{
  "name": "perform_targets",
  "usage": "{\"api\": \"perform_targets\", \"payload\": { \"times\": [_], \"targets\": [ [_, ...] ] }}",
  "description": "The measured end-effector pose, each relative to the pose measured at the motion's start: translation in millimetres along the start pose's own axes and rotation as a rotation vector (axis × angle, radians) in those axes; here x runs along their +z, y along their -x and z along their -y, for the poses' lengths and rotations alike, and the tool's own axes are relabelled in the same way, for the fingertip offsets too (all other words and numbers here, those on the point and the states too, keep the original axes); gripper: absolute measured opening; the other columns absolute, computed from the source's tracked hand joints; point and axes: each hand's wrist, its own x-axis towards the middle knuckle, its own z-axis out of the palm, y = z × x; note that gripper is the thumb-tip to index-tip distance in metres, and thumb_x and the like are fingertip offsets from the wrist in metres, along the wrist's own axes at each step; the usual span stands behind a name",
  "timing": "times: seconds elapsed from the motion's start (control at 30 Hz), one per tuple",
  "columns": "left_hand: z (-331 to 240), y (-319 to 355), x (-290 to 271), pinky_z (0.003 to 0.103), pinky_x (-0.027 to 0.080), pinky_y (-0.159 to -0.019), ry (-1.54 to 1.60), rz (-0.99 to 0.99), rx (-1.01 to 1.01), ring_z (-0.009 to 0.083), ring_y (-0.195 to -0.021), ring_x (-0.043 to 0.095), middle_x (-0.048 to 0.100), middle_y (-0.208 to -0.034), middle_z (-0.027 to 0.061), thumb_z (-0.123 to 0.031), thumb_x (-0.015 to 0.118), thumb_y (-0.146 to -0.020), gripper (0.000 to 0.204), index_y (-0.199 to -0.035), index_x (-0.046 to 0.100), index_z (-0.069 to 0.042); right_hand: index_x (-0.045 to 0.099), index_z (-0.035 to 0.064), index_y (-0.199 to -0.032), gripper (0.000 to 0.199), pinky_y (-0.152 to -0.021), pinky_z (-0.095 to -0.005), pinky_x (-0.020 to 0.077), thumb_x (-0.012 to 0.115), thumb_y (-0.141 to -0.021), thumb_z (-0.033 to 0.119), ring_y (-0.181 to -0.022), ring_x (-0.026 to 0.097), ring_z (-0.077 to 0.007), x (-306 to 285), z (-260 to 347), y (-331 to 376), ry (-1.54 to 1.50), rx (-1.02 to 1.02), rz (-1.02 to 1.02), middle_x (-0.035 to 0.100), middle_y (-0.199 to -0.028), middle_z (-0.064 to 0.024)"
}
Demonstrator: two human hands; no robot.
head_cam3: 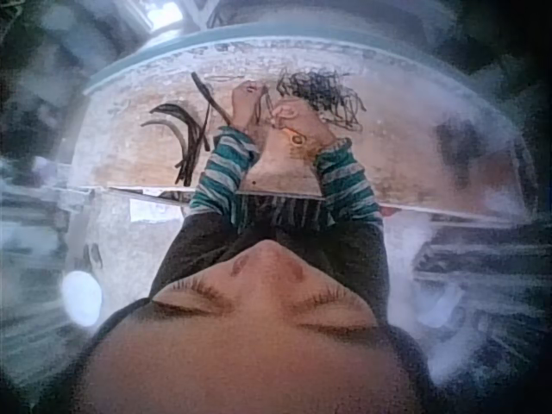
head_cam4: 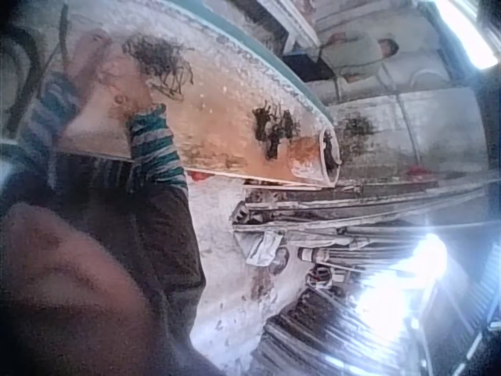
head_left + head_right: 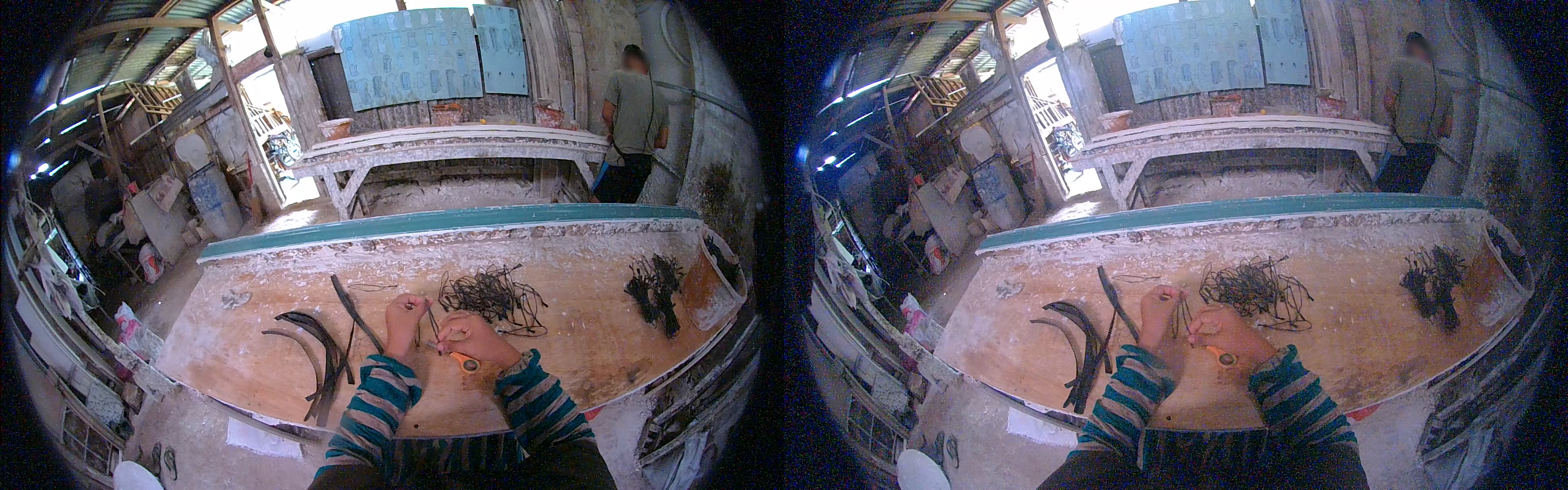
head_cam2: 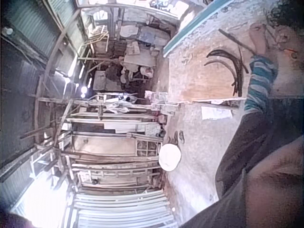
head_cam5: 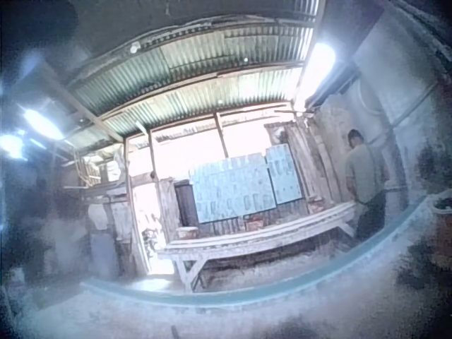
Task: The person uses orange-handled scissors to cut dark flexible cords into short pieces on a wooden workbench. The person repeatedly picks up cords, cuts them, and places the cut pieces into a growing pile on the table. A second person works at a separate bench in the background.
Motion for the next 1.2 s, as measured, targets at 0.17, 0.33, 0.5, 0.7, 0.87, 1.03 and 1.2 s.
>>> {"api": "perform_targets", "payload": {
  "times": [0.17, 0.33, 0.5, 0.7, 0.87, 1.03, 1.2],
  "targets": [
    [6.2, 1.3, 3.1, 0.022, 0.043, -0.060, 0.037, 0.043, 0.043, 0.0087, -0.066, 0.054, 0.059, -0.068, 0.0019, -0.008, 0.068, -0.075, 0.011, -0.073, 0.061, 0.000, 0.065, 0.0044, -0.070, 0.015, -0.068, -0.0302, 0.0409, 0.072, -0.071, 0.017, -0.069, 0.056, -0.0179, 4.0, -5.8, -1.6, 0.048, -0.069, -0.048, 0.060, -0.069, -0.0043],
    [30.0, -4.8, 2.9, 0.022, 0.042, -0.058, -0.051, 0.048, 0.003, 0.0078, -0.063, 0.052, 0.061, -0.070, 0.0027, -0.010, 0.068, -0.076, 0.011, -0.075, 0.064, 0.000, 0.063, 0.0037, -0.070, 0.014, -0.067, -0.0301, 0.0418, 0.071, -0.072, 0.016, -0.069, 0.057, -0.0170, 5.9, -6.0, -2.0, 0.095, -0.101, -0.032, 0.061, -0.070, -0.0054],
    [29.7, -3.0, 5.7, 0.022, 0.042, -0.057, -0.017, 0.109, -0.016, 0.0075, -0.064, 0.053, 0.062, -0.071, 0.0027, -0.011, 0.067, -0.077, 0.012, -0.078, 0.065, 0.001, 0.058, 0.0012, -0.073, 0.011, -0.064, -0.0261, 0.0432, 0.067, -0.075, 0.008, -0.069, 0.056, -0.0121, 7.3, -4.5, -0.4, -0.169, 0.082, -0.158, 0.060, -0.069, -0.0047],
    [13.0, 3.8, 6.8, 0.021, 0.042, -0.063, 0.095, 0.463, -0.046, 0.0072, -0.067, 0.053, 0.062, -0.074, 0.0007, -0.010, 0.065, -0.080, 0.011, -0.084, 0.065, 0.000, 0.054, 0.0014, -0.074, 0.012, -0.059, -0.0235, 0.0424, 0.066, -0.073, 0.003, -0.066, 0.053, -0.0089, -0.5, -22.4, -1.3, 0.017, 0.178, -0.515, 0.055, -0.066, -0.0016],
    [7.3, 9.5, 11.5, 0.021, 0.042, -0.068, 0.137, 0.612, -0.063, 0.0067, -0.072, 0.052, 0.061, -0.079, -0.0008, -0.014, 0.065, -0.082, 0.014, -0.087, 0.064, -0.002, 0.053, 0.0034, -0.071, 0.014, -0.055, -0.0240, 0.0400, 0.067, -0.071, 0.001, -0.061, 0.049, -0.0084, -8.3, -36.4, 1.4, 0.162, 0.267, -0.701, 0.053, -0.063, -0.0011],
    [-0.4, 18.2, 13.6, 0.021, 0.042, -0.068, 0.244, 0.774, -0.114, 0.0066, -0.075, 0.050, 0.056, -0.082, -0.0022, -0.016, 0.065, -0.082, 0.014, -0.084, 0.061, -0.002, 0.052, 0.0046, -0.070, 0.016, -0.050, -0.0247, 0.0378, 0.068, -0.070, 0.001, -0.054, 0.046, -0.0086, -17.5, -55.5, 2.8, 0.234, 0.245, -0.827, 0.050, -0.058, -0.0001],
    [-7.7, 26.7, 17.2, 0.021, 0.041, -0.070, 0.279, 0.879, -0.170, 0.0062, -0.076, 0.049, 0.049, -0.083, -0.0038, -0.015, 0.063, -0.083, 0.013, -0.082, 0.059, -0.003, 0.051, 0.0057, -0.070, 0.018, -0.049, -0.0241, 0.0355, 0.069, -0.071, 0.003, -0.052, 0.043, -0.0070, -24.0, -48.4, 2.3, 0.217, 0.263, -0.830, 0.048, -0.056, 0.0018]
  ]
}}
